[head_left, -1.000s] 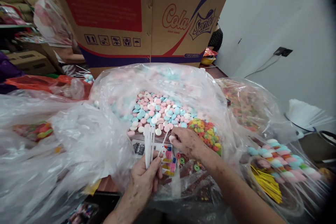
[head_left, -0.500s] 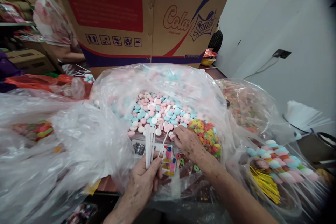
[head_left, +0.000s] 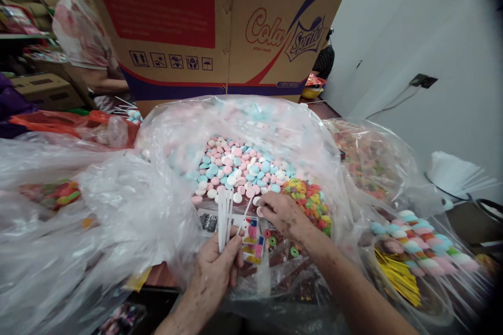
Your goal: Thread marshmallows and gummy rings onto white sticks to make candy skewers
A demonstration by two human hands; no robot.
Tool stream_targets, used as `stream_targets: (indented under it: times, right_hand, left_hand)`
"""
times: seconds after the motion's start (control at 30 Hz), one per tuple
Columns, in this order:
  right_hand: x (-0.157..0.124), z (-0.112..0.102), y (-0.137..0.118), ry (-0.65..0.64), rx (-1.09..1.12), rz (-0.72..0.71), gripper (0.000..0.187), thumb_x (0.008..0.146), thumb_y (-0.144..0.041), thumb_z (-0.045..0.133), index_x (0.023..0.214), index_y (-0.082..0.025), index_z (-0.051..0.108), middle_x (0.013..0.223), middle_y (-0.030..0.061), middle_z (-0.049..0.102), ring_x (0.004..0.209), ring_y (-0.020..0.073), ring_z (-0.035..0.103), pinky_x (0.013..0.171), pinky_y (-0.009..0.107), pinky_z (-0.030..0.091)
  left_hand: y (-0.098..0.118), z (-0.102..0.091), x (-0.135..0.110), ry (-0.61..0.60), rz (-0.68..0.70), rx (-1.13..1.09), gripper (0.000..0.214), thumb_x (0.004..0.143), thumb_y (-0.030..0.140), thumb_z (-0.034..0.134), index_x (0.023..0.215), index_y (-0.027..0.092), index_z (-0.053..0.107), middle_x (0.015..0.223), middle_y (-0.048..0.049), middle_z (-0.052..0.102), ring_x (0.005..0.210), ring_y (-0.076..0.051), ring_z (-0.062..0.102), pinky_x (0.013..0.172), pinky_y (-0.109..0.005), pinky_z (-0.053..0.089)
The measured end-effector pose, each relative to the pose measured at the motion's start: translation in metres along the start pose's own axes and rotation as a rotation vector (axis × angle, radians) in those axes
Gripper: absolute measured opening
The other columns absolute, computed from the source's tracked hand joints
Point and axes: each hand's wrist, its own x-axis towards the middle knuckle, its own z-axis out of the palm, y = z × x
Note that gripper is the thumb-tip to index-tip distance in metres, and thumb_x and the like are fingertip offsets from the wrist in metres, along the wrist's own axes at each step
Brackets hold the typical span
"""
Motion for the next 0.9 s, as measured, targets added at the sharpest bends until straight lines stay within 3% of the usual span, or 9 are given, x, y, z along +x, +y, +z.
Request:
stream_targets:
  times: [0.2,0.37,0.47,0.6,0.73,0.9]
  right_hand:
    - [0.008,0.005,0.0,0.147,-0.183,-0.037,0.014,0.092,-0.011,0.051,0.084,-0.018,0.059,0.09,0.0042,0.06,0.081,0.0173,0.055,0.073,0.027,0.038]
    - [0.016,0.008,-0.004,0.086,-0.4,-0.156,0.018,0.088,-0.003,0.05,0.091,-0.018,0.061,0.099,0.0078,0.062,0.095,0.021,0.055,0.075,0.028,0.039]
    - [0.017,0.007,-0.004,0.107,-0.372,-0.07,0.012,0.088,-0.007,0.052,0.087,-0.018,0.058,0.09,0.007,0.062,0.085,0.021,0.055,0.069,0.028,0.037]
    - [0.011,-0.001,0.003,0.202,-0.182,0.104,0.008,0.086,-0.013,0.051,0.083,-0.02,0.051,0.066,-0.0026,0.051,0.06,0.0161,0.046,0.059,0.027,0.031]
    - [0.002,0.002,0.011,0.235,-0.089,-0.055,0.01,0.083,-0.014,0.052,0.079,-0.021,0.047,0.072,-0.002,0.052,0.064,0.0154,0.046,0.061,0.026,0.032]
    - [-0.005,0.012,0.013,0.185,-0.163,-0.275,0.015,0.092,-0.012,0.046,0.08,-0.021,0.047,0.083,0.003,0.057,0.077,0.0182,0.053,0.072,0.028,0.039]
  left_hand:
    - [-0.001,0.0,0.001,0.001,0.003,0.004,0.041,0.078,0.056,0.068,0.09,0.018,0.063,0.051,0.0063,0.058,0.028,-0.005,0.038,0.03,-0.017,0.021]
    - [-0.002,0.0,0.001,0.015,0.011,0.012,0.04,0.079,0.056,0.067,0.091,0.018,0.063,0.052,0.0065,0.058,0.028,-0.005,0.037,0.03,-0.017,0.019]
    - [-0.003,0.0,0.001,0.012,0.012,0.017,0.04,0.079,0.056,0.067,0.09,0.017,0.063,0.051,0.0067,0.057,0.028,-0.006,0.037,0.03,-0.017,0.019]
    - [-0.003,-0.001,0.002,-0.002,0.017,0.029,0.04,0.08,0.056,0.066,0.09,0.018,0.063,0.052,0.0063,0.057,0.029,-0.006,0.038,0.031,-0.018,0.022]
    - [-0.004,-0.001,0.001,-0.004,0.018,0.028,0.04,0.08,0.056,0.066,0.09,0.018,0.063,0.052,0.0063,0.058,0.029,-0.006,0.038,0.031,-0.018,0.023]
    - [-0.005,-0.001,0.001,0.006,0.019,0.005,0.04,0.079,0.056,0.067,0.09,0.018,0.064,0.052,0.0059,0.059,0.028,-0.006,0.038,0.03,-0.018,0.022]
